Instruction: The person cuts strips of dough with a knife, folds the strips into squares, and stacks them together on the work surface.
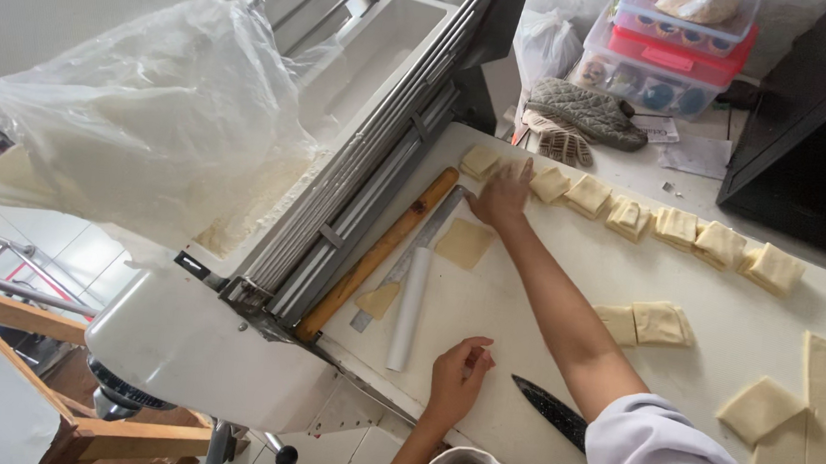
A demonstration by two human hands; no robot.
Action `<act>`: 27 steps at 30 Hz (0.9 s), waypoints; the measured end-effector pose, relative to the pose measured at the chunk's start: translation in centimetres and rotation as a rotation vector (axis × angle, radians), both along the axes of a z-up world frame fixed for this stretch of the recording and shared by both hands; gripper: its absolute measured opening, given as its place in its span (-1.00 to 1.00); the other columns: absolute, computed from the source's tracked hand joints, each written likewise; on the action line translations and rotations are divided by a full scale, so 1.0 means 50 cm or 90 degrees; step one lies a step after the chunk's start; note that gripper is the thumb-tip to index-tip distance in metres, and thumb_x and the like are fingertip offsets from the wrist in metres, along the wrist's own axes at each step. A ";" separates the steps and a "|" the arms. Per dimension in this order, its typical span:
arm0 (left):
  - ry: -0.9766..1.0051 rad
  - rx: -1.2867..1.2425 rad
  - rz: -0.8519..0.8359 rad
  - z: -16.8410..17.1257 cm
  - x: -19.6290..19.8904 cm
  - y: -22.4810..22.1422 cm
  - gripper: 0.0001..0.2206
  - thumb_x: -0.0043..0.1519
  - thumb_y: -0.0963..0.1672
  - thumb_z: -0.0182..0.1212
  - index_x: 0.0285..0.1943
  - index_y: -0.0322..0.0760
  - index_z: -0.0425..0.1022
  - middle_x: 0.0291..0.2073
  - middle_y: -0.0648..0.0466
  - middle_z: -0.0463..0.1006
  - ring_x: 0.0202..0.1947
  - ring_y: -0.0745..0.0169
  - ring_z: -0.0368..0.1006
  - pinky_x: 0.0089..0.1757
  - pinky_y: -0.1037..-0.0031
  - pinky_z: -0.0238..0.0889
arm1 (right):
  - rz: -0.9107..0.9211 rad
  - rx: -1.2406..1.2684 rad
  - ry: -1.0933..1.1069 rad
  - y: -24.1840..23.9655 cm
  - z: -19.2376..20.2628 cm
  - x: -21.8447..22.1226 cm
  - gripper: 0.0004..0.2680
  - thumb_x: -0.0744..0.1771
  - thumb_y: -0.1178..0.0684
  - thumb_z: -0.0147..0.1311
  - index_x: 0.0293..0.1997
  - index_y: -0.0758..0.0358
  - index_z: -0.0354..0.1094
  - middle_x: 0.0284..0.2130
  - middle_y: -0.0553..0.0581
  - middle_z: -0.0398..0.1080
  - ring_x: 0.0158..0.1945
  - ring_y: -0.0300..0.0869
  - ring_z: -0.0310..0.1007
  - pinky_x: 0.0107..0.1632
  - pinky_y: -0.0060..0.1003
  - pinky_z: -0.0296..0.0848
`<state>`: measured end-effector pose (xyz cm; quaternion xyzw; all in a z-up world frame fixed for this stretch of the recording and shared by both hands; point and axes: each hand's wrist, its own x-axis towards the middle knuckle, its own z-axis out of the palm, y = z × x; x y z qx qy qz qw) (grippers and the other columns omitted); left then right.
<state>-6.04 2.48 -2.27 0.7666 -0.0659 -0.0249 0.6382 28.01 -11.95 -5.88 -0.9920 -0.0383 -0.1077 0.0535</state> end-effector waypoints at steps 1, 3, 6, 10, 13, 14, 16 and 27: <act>-0.018 0.003 0.004 0.001 0.007 0.001 -0.82 0.33 -0.18 0.15 0.04 -0.34 0.56 -0.39 0.01 0.66 -0.35 0.28 0.61 -0.28 0.51 0.45 | -0.015 0.006 -0.036 0.023 0.012 0.017 -0.41 0.43 -0.33 -0.23 0.51 0.42 -0.05 0.51 0.32 -0.02 0.61 0.05 -0.19 0.55 0.13 -0.44; -0.038 0.006 0.002 -0.003 0.003 -0.001 -0.82 0.33 -0.18 0.16 0.04 -0.35 0.56 -0.39 0.00 0.66 -0.36 0.27 0.61 -0.26 0.52 0.46 | 0.006 0.029 -0.112 0.054 0.019 0.014 -0.43 0.44 -0.31 -0.23 0.51 0.39 -0.05 0.51 0.28 0.00 0.61 0.04 -0.17 0.57 0.18 -0.42; -0.061 0.012 -0.006 -0.013 0.011 -0.003 -0.82 0.33 -0.18 0.16 0.05 -0.36 0.56 -0.31 0.01 0.67 -0.29 0.32 0.63 -0.26 0.51 0.45 | 0.132 0.115 0.059 0.040 0.032 -0.020 -0.46 0.42 -0.29 -0.24 0.50 0.31 -0.07 0.48 0.29 -0.01 0.55 0.05 -0.15 0.51 0.18 -0.37; -0.018 0.009 0.001 -0.015 0.006 -0.007 -0.82 0.33 -0.18 0.16 0.04 -0.36 0.57 -0.34 0.00 0.66 -0.29 0.29 0.60 -0.24 0.53 0.44 | 0.259 0.253 0.137 -0.128 0.042 -0.212 -0.50 0.42 -0.23 -0.26 0.53 0.20 -0.08 0.42 0.26 0.07 0.47 0.01 0.00 0.52 0.06 -0.25; -0.043 0.084 0.002 0.001 0.003 -0.018 -0.82 0.32 -0.16 0.18 0.03 -0.34 0.57 -0.29 -0.02 0.65 -0.25 0.18 0.59 -0.18 0.46 0.43 | 0.183 0.097 0.259 -0.294 0.080 -0.389 -0.58 0.43 -0.24 -0.25 0.46 0.07 0.03 0.44 0.09 0.09 0.52 -0.10 0.00 0.52 0.01 -0.18; -0.080 0.148 -0.003 0.005 0.006 -0.024 -0.82 0.32 -0.16 0.20 0.04 -0.33 0.58 -0.25 -0.04 0.65 -0.22 0.13 0.57 -0.14 0.42 0.42 | 0.171 0.064 0.251 -0.341 0.092 -0.445 -0.57 0.42 -0.24 -0.24 0.45 0.07 0.01 0.45 0.11 0.02 0.51 -0.04 -0.07 0.46 0.03 -0.21; -0.187 0.236 -0.044 0.010 0.029 -0.048 -0.77 0.31 -0.16 0.22 0.10 -0.36 0.53 -0.12 -0.11 0.61 -0.08 -0.01 0.50 -0.03 0.31 0.36 | 0.169 0.039 0.242 -0.390 0.109 -0.517 -0.56 0.39 -0.23 -0.17 0.42 0.10 0.03 0.45 0.14 -0.05 0.50 0.00 -0.13 0.41 0.04 -0.25; -0.150 0.431 -0.283 0.005 0.177 -0.204 -0.71 0.16 -0.11 0.41 -0.01 -0.28 0.50 -0.06 -0.05 0.52 -0.06 0.03 0.39 0.00 0.28 0.30 | 0.082 0.321 0.294 -0.401 0.205 -0.605 -0.66 0.18 0.12 0.38 0.01 0.23 0.41 -0.20 0.07 0.50 -0.06 -0.14 0.53 0.10 -0.21 0.53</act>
